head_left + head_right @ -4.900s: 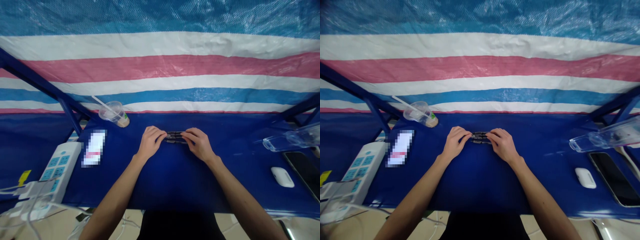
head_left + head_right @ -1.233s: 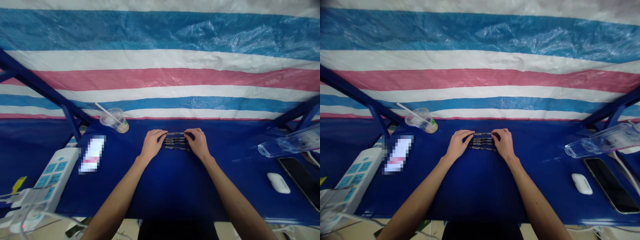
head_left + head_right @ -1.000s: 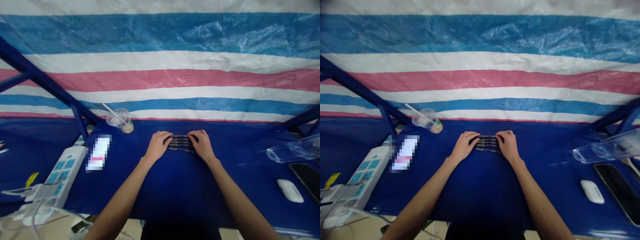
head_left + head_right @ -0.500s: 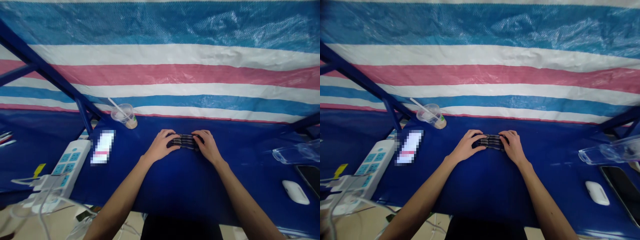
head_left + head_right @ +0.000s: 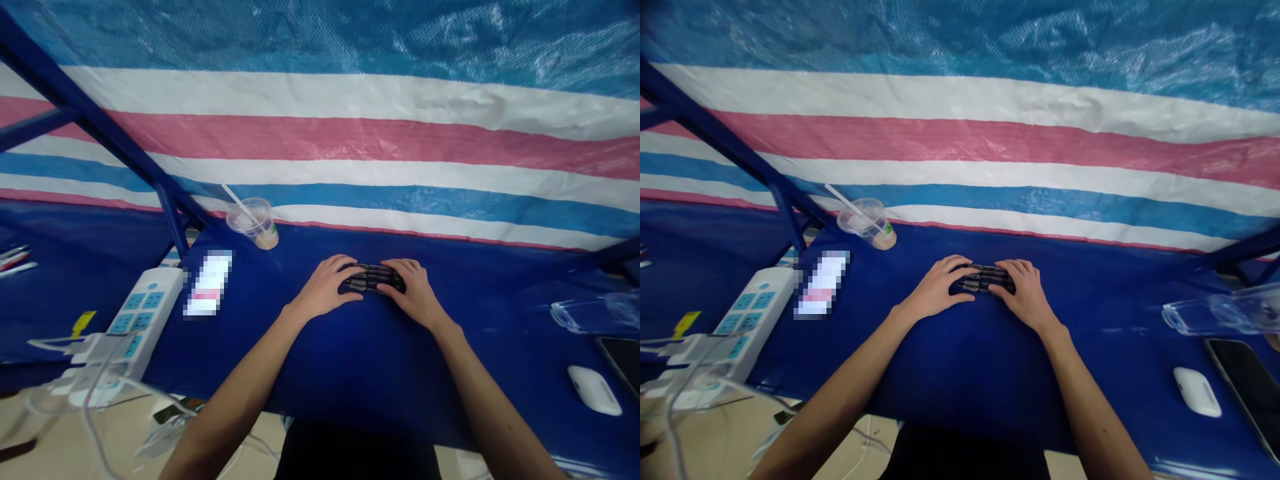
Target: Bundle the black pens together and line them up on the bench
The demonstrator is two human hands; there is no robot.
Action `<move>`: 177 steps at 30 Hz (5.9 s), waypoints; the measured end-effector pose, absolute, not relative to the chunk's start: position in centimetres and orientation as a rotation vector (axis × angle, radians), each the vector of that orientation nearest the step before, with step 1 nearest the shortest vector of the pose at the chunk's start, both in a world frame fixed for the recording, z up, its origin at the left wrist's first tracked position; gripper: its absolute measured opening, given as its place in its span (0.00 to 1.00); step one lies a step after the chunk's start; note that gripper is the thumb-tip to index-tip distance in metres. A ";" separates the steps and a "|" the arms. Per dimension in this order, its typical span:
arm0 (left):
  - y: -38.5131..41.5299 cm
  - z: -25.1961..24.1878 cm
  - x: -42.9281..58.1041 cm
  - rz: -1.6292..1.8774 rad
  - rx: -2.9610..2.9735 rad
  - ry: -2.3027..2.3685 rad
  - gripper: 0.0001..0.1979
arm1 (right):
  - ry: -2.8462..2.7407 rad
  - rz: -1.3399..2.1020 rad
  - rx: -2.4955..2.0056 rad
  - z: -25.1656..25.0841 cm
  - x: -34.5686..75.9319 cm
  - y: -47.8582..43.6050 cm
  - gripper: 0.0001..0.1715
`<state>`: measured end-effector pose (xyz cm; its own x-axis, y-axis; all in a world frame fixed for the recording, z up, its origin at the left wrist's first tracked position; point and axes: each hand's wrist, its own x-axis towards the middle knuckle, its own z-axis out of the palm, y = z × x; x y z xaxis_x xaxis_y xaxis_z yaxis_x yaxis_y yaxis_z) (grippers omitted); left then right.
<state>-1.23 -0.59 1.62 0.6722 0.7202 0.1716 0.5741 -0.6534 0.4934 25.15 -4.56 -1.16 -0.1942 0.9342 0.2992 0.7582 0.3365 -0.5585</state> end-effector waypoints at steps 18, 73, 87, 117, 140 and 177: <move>-0.9 1.7 -1.1 0.516 2.486 1.039 0.26 | -2.123 0.355 -1.407 -1.3 25.2 -4.7 0.36; -1.0 1.5 -0.6 1.097 2.452 0.860 0.10 | -2.135 0.165 -1.140 1.0 23.1 -5.8 0.07; -1.4 2.4 -0.5 0.859 2.560 0.980 0.12 | -2.117 0.107 -1.141 0.4 22.4 -6.0 0.12; -2.3 3.1 -0.5 0.861 2.410 1.055 0.16 | -2.111 0.052 -1.092 1.1 22.6 -6.1 0.11; -1.8 2.8 -0.5 1.047 2.376 0.962 0.10 | -1.947 0.118 -1.112 1.1 22.4 -5.9 0.08; -2.1 3.1 -0.2 0.843 2.463 0.890 0.11 | -1.973 0.216 -1.063 0.6 22.2 -5.9 0.09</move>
<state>-0.24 -2.09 3.12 0.6180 0.6739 0.4049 0.4410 -0.7235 0.5312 22.24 -5.93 0.65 -0.2665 0.7489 0.6067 0.5997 0.6216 -0.5039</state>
